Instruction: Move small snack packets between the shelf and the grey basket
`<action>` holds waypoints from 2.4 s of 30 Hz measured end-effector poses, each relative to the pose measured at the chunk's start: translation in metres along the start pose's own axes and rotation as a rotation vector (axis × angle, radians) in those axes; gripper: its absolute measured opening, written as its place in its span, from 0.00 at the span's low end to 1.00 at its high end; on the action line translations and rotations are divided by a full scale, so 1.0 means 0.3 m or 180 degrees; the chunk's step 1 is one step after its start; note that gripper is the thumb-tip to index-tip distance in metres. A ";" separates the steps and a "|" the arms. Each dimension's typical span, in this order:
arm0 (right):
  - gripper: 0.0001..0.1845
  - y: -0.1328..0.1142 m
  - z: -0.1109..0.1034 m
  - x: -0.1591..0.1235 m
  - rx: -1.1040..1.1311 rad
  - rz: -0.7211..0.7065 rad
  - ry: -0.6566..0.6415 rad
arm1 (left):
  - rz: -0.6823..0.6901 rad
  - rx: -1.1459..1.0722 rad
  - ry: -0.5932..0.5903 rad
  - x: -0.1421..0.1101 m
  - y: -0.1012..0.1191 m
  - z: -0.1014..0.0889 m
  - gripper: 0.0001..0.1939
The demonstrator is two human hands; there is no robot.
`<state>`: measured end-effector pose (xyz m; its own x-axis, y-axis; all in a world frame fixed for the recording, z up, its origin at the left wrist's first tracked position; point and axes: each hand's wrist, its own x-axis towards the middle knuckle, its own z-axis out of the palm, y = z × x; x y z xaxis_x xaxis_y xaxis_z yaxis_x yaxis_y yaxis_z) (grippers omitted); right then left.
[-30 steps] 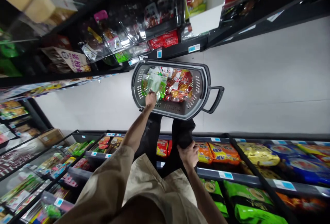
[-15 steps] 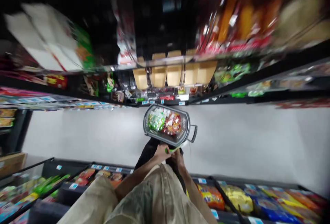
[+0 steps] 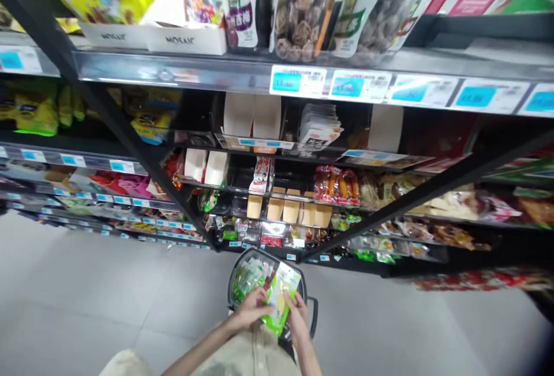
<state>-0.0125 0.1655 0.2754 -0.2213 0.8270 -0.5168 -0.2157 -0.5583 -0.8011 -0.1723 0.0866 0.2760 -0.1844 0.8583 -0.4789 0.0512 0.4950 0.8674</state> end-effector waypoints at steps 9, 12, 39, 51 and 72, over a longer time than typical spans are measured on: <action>0.25 -0.192 0.283 -0.115 -0.0178 -0.0445 -0.0255 | 0.0223 -0.1555 -0.0005 -0.064 0.183 -0.145 0.34; 0.23 -0.192 0.340 -0.131 -0.0263 -0.0521 -0.0229 | 0.0345 -0.1396 0.0160 -0.088 0.186 -0.183 0.27; 0.22 -0.109 0.393 -0.162 -0.0840 -0.0511 -0.0752 | 0.0253 -0.1183 0.0686 -0.146 0.168 -0.241 0.21; 0.22 -0.072 0.365 -0.143 -0.1152 -0.0459 -0.0906 | 0.0227 -0.1478 0.0686 -0.152 0.118 -0.272 0.26; 0.25 0.107 0.413 -0.148 -0.1416 -0.0010 -0.0828 | 0.0019 -0.2140 0.0432 -0.229 -0.178 -0.331 0.39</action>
<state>-0.1273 0.1027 0.3102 -0.4628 0.7533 -0.4673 0.1964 -0.4270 -0.8827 -0.2599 -0.0121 0.2761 -0.3097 0.8144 -0.4908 -0.5599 0.2610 0.7864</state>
